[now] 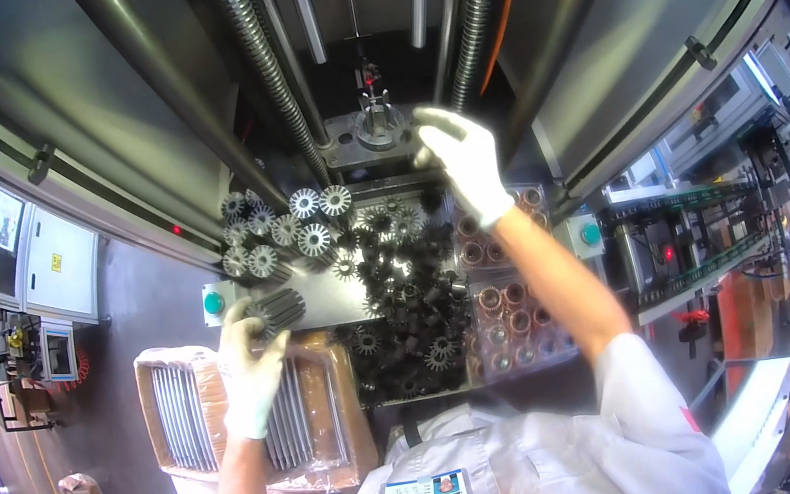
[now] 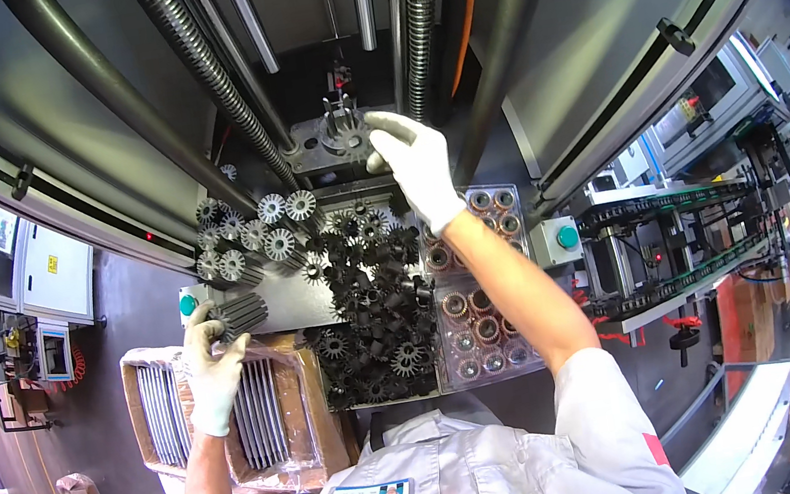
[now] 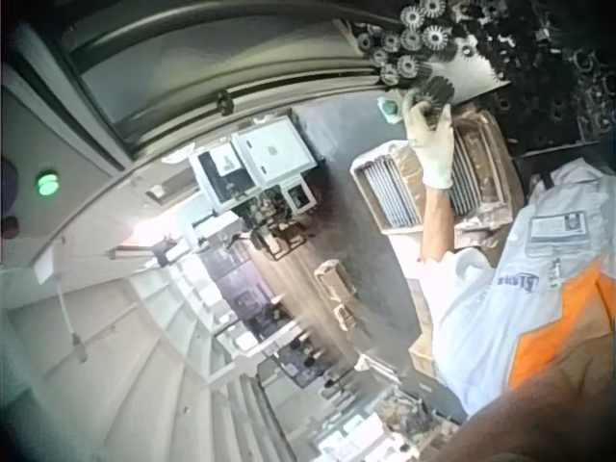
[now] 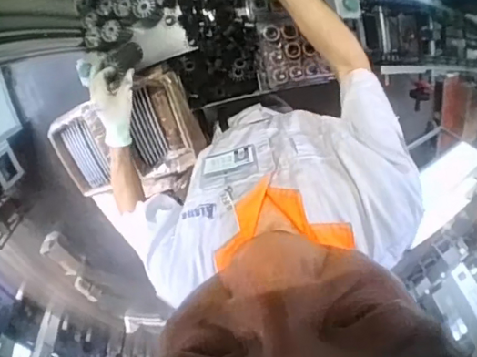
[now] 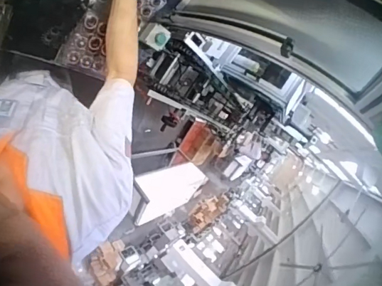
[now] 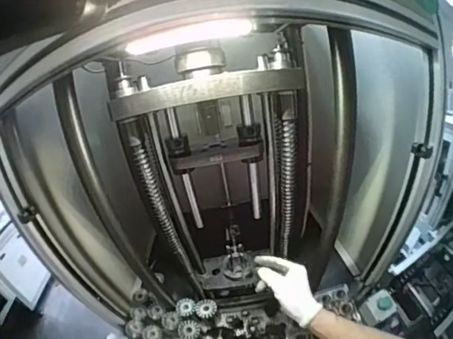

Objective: The person unboxes motor components from cardboard boxes, loads shafts, rotor cores, commutators, and plastic fans into a press machine, operates the machine to assemble the rotors, and places the assembled rotors onto a conveyor.

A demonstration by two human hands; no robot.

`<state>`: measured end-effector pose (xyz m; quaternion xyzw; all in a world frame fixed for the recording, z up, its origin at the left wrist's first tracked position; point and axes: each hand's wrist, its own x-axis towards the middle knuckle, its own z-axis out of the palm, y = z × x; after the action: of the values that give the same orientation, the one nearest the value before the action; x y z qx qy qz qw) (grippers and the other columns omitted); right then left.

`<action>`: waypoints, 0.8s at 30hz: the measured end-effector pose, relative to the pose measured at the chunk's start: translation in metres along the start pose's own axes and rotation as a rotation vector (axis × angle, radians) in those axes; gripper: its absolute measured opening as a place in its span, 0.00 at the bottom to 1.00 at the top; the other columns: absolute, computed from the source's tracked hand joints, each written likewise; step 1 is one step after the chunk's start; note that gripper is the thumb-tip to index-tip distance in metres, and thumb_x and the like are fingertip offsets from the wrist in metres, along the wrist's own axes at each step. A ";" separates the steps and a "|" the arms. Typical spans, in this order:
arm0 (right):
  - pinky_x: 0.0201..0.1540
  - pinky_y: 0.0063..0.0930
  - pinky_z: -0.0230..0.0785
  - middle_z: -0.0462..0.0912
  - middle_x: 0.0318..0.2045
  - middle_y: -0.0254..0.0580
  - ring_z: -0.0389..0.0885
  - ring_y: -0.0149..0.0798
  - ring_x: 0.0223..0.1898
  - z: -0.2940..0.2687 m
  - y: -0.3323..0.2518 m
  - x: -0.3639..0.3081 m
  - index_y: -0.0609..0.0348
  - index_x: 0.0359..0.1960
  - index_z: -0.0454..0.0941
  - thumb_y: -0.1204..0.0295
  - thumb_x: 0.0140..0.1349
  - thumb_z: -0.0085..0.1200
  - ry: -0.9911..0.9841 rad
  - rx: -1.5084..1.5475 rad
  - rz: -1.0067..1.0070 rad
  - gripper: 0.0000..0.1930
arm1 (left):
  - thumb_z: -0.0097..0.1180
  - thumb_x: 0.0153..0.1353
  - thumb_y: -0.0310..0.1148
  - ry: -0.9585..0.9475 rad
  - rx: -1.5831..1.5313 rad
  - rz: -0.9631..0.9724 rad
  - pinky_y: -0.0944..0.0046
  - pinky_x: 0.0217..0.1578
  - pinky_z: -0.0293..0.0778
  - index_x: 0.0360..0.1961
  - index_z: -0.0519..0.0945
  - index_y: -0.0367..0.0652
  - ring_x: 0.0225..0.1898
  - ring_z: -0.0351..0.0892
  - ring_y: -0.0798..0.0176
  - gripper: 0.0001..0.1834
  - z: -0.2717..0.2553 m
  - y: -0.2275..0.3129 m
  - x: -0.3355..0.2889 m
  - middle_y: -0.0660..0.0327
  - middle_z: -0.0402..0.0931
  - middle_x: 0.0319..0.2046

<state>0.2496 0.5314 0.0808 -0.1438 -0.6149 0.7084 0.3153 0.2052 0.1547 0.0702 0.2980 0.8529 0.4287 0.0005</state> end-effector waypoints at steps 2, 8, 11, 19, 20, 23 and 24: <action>0.33 0.19 0.74 0.85 0.36 0.38 0.80 0.24 0.27 0.007 0.008 0.033 0.69 0.54 0.80 0.78 0.65 0.54 0.002 0.001 -0.052 0.16 | 0.68 0.51 0.20 -0.003 -0.049 -0.003 0.61 0.46 0.81 0.37 0.73 0.35 0.56 0.76 0.51 0.15 0.003 0.007 0.002 0.47 0.71 0.60; 0.31 0.20 0.74 0.86 0.36 0.40 0.80 0.25 0.25 0.026 0.018 0.082 0.67 0.52 0.81 0.79 0.64 0.52 0.066 -0.149 -0.045 0.16 | 0.68 0.52 0.22 -0.011 -0.006 0.039 0.63 0.45 0.80 0.36 0.74 0.35 0.53 0.79 0.52 0.15 0.004 0.015 0.004 0.46 0.73 0.60; 0.31 0.21 0.73 0.86 0.35 0.41 0.79 0.26 0.25 0.027 0.024 0.095 0.66 0.50 0.82 0.81 0.61 0.50 0.062 -0.316 -0.028 0.16 | 0.73 0.47 0.23 0.011 0.026 0.095 0.66 0.43 0.79 0.35 0.73 0.37 0.55 0.77 0.54 0.19 0.007 0.010 0.006 0.45 0.74 0.58; 0.32 0.21 0.74 0.87 0.37 0.43 0.80 0.27 0.28 0.026 0.030 0.115 0.65 0.49 0.83 0.82 0.58 0.50 0.035 -0.575 -0.036 0.17 | 0.73 0.47 0.24 0.013 -0.025 0.082 0.61 0.53 0.75 0.35 0.75 0.37 0.55 0.77 0.54 0.18 0.023 0.014 0.028 0.48 0.76 0.57; 0.32 0.21 0.74 0.87 0.37 0.43 0.80 0.27 0.28 0.025 0.031 0.115 0.65 0.48 0.83 0.82 0.58 0.50 0.045 -0.627 -0.080 0.17 | 0.73 0.47 0.24 0.011 -0.024 0.084 0.61 0.53 0.75 0.35 0.75 0.37 0.55 0.77 0.54 0.18 0.026 0.018 0.033 0.48 0.76 0.57; 0.44 0.26 0.76 0.88 0.37 0.44 0.85 0.34 0.36 0.030 0.025 0.115 0.60 0.44 0.86 0.78 0.56 0.50 0.080 -0.459 0.070 0.16 | 0.73 0.48 0.24 -0.003 -0.048 0.145 0.60 0.56 0.73 0.37 0.75 0.36 0.56 0.77 0.54 0.18 0.034 0.025 0.047 0.47 0.75 0.58; 0.50 0.28 0.77 0.89 0.38 0.45 0.88 0.38 0.41 0.030 0.025 0.113 0.58 0.43 0.87 0.76 0.55 0.51 0.104 -0.383 0.151 0.16 | 0.73 0.48 0.24 -0.009 -0.050 0.141 0.60 0.56 0.73 0.37 0.75 0.36 0.56 0.77 0.54 0.18 0.037 0.027 0.052 0.47 0.75 0.58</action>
<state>0.1395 0.5778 0.0836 -0.2830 -0.7086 0.5920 0.2595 0.1859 0.2208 0.0799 0.3591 0.8189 0.4473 -0.0183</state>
